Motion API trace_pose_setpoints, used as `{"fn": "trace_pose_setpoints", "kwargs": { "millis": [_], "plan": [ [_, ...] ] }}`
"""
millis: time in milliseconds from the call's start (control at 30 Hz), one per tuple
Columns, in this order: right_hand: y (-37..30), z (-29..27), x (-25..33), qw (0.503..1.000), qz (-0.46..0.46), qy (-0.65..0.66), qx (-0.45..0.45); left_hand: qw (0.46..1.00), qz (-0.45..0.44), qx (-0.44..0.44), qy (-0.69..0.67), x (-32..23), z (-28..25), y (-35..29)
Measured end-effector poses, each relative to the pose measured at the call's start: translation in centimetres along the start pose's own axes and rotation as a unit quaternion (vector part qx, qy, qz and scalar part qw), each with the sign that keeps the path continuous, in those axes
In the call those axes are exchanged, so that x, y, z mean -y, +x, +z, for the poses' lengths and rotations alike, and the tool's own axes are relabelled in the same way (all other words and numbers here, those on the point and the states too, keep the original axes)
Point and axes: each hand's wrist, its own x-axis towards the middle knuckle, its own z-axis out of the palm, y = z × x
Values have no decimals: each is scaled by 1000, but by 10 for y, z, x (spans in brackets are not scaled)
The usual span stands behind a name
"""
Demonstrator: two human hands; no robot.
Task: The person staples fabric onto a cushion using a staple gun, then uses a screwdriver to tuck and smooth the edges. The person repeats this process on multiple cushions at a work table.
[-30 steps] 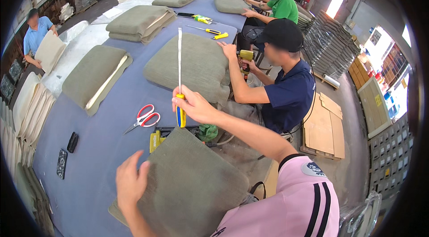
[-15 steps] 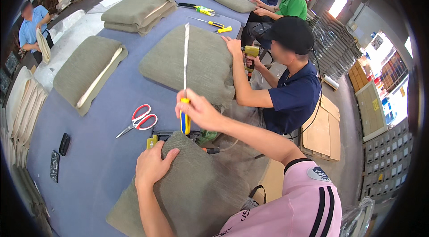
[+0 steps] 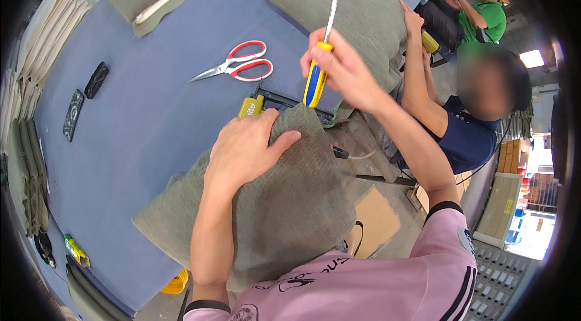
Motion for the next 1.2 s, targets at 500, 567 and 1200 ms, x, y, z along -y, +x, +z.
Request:
{"fn": "trace_pose_setpoints", "kwargs": {
  "millis": [500, 567, 1200],
  "plan": [
    [55, 26, 1, 989, 6, -116, 96, 1000, -8, -9, -27, -2, 4, 3],
    [62, 27, -19, 974, 43, -128, 184, 1000, -13, -2, -18, 0, 2, 6],
    [90, 21, 10, 995, 52, -61, 65, 995, -63, 40, -59, 0, -10, 11]
  ]
}}
